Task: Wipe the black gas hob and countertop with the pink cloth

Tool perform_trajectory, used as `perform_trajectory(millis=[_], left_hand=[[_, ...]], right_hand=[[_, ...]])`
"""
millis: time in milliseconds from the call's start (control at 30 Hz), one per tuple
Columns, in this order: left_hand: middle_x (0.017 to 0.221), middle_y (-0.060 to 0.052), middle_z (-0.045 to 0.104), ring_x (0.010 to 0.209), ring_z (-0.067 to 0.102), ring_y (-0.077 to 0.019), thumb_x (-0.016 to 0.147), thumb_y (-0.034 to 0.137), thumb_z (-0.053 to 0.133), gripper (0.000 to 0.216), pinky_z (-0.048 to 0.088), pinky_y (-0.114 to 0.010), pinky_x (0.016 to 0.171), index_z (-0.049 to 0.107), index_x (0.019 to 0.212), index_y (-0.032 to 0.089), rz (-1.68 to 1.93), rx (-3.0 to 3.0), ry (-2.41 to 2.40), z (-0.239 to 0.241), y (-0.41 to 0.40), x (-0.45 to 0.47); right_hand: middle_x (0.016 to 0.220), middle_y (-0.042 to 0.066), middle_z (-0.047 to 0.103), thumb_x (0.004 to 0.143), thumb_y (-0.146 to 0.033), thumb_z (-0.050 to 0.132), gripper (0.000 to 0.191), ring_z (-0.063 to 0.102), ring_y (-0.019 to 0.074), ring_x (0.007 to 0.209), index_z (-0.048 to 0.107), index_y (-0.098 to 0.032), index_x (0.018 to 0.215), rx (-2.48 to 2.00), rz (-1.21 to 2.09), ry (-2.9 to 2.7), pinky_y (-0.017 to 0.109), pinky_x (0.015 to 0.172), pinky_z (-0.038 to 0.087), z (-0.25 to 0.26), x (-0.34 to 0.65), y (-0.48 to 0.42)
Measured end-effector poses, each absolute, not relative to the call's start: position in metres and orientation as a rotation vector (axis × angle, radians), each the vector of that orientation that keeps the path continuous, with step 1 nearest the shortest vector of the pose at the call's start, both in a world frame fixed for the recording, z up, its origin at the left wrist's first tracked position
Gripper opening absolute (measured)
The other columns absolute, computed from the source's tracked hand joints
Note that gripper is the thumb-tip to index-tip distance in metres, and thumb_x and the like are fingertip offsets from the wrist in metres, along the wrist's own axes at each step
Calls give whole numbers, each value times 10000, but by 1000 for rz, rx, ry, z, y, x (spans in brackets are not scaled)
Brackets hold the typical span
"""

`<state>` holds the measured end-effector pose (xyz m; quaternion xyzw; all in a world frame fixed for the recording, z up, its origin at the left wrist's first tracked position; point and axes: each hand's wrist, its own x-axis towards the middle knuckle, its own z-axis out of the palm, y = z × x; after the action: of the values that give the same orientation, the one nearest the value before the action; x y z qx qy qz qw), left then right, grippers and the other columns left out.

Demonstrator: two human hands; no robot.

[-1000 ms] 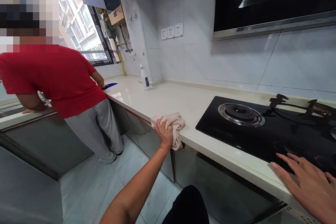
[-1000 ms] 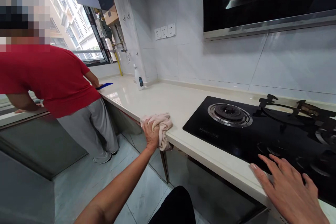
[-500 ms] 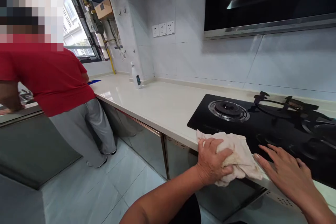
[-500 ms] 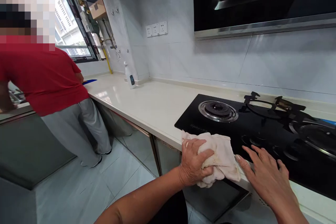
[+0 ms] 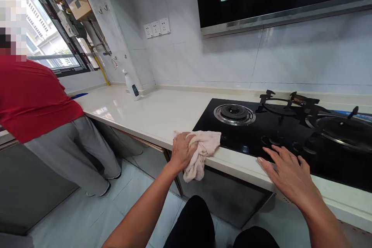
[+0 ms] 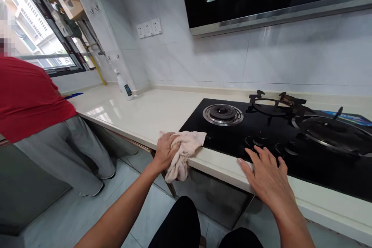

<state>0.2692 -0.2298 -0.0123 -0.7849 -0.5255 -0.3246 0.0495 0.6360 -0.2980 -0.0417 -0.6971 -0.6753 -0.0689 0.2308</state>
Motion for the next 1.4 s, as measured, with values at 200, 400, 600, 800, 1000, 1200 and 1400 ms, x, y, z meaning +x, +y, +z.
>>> perform_trajectory(millis=[200, 400, 600, 800, 1000, 1200, 1400], left_hand=[[1241, -128, 653, 1180, 607, -277, 1074, 328, 392, 330, 474, -421, 991, 645, 1257, 220, -645, -2176, -2130, 28, -175, 286], [1359, -189, 568, 1272, 523, -368, 1065, 392, 412, 364, 416, -578, 1045, 641, 1294, 223, -551, -2116, -2154, 48, -135, 327], [1376, -98, 558, 1238, 524, -331, 1035, 489, 467, 392, 441, -545, 1029, 611, 1376, 362, -499, -2388, -1892, 40, -162, 393], [1270, -104, 584, 1179, 533, -328, 977, 529, 573, 426, 439, -553, 1037, 658, 1331, 308, -692, -2669, -1368, 20, -218, 438], [1286, -117, 631, 1230, 564, -285, 985, 424, 583, 379, 454, -461, 1067, 653, 1308, 238, -826, -2825, -1097, 10, -229, 384], [1299, -92, 642, 1254, 561, -265, 1004, 338, 549, 307, 445, -442, 1077, 645, 1283, 254, -767, -2549, -1584, 15, -209, 319], [1308, -138, 600, 1246, 523, -326, 988, 351, 558, 334, 417, -516, 1077, 652, 1289, 241, -809, -2293, -1833, 12, -226, 348]], right_hand=[[1533, 133, 548, 1014, -678, 186, 766, 395, 358, 1486, 639, -206, 1412, -1911, -267, -1882, 665, 1205, 266, -42, 633, -299], [1511, 128, 560, 1033, -647, 218, 704, 410, 354, 1472, 642, -221, 1398, -1913, -223, -1876, 663, 1201, 262, -35, 630, -300], [1491, 136, 569, 1033, -635, 223, 691, 428, 354, 1453, 639, -214, 1389, -1897, -262, -1860, 668, 1192, 266, -37, 629, -298], [1459, 139, 600, 1036, -609, 196, 672, 454, 354, 1432, 604, -189, 1366, -1839, -277, -1847, 650, 1195, 270, -45, 634, -296], [1401, 112, 642, 1044, -588, 169, 598, 483, 324, 1419, 596, -229, 1258, -1760, -129, -1782, 632, 1193, 275, -41, 639, -299], [1388, 132, 641, 1040, -600, 221, 606, 478, 334, 1421, 577, -216, 1345, -1758, -131, -1754, 644, 1197, 262, -38, 635, -302], [1426, 142, 611, 1044, -604, 232, 631, 473, 343, 1419, 546, -217, 1432, -1817, -159, -1776, 662, 1192, 276, -36, 630, -300]])
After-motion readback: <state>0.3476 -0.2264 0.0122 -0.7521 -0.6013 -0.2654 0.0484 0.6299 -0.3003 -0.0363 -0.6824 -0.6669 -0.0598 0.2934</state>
